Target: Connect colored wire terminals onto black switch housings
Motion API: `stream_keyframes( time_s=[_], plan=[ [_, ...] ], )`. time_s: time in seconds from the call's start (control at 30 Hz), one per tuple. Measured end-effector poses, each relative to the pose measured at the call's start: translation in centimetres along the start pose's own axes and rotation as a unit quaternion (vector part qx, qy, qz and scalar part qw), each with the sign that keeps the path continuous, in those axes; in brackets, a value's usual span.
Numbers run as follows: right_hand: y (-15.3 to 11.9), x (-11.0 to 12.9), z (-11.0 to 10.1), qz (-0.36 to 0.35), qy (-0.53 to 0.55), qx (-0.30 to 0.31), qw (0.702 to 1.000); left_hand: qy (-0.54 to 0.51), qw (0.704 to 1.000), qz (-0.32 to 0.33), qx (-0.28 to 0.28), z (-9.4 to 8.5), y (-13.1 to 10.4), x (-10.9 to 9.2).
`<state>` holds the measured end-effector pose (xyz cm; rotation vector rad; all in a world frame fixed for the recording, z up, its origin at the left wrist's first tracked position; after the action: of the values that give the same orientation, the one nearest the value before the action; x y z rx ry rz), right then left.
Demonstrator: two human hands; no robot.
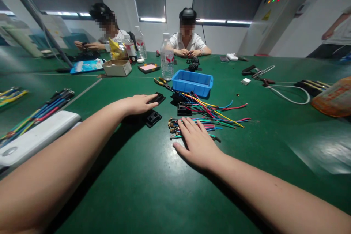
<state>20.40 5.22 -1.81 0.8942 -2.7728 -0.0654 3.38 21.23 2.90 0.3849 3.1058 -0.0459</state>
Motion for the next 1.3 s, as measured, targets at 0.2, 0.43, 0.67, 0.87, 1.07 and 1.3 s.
stream_keyframes(
  time_s=[0.2,0.43,0.67,0.87,1.07,1.3],
  plan=[
    [-0.1,0.1,-0.1,-0.002,-0.006,-0.018,1.000,0.006,0.996,-0.006,-0.087,-1.4,-6.4,-2.0],
    [-0.2,1.5,-1.2,-0.061,-0.032,-0.049,0.996,0.002,0.995,0.032,-0.099,0.6,-13.6,-3.8],
    [-0.8,3.8,-2.7,-0.208,0.001,-0.113,0.972,-0.139,0.977,0.153,-0.043,1.2,-17.6,-5.9],
    [-0.7,4.4,-1.7,-0.249,0.037,-0.036,0.967,-0.247,0.955,0.163,0.004,1.8,-17.2,-5.6],
    [-0.6,4.4,-1.3,-0.248,0.048,-0.015,0.968,-0.323,0.932,0.163,0.004,1.9,-17.3,-5.3],
    [-0.7,4.0,-1.6,-0.206,0.074,-0.046,0.975,-0.375,0.912,0.163,0.026,1.5,-17.0,-5.7]
  ],
)
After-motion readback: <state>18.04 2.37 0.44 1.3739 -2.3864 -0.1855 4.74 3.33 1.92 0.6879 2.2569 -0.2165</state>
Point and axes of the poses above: each hand's wrist, its own y-axis towards the middle knuckle, its own z-axis out of the palm, x = y × z, the point moved 7 cm from there along y, towards the middle knuckle, and after that the axes turned 15 degrees about -z, right-handed, at the moved point
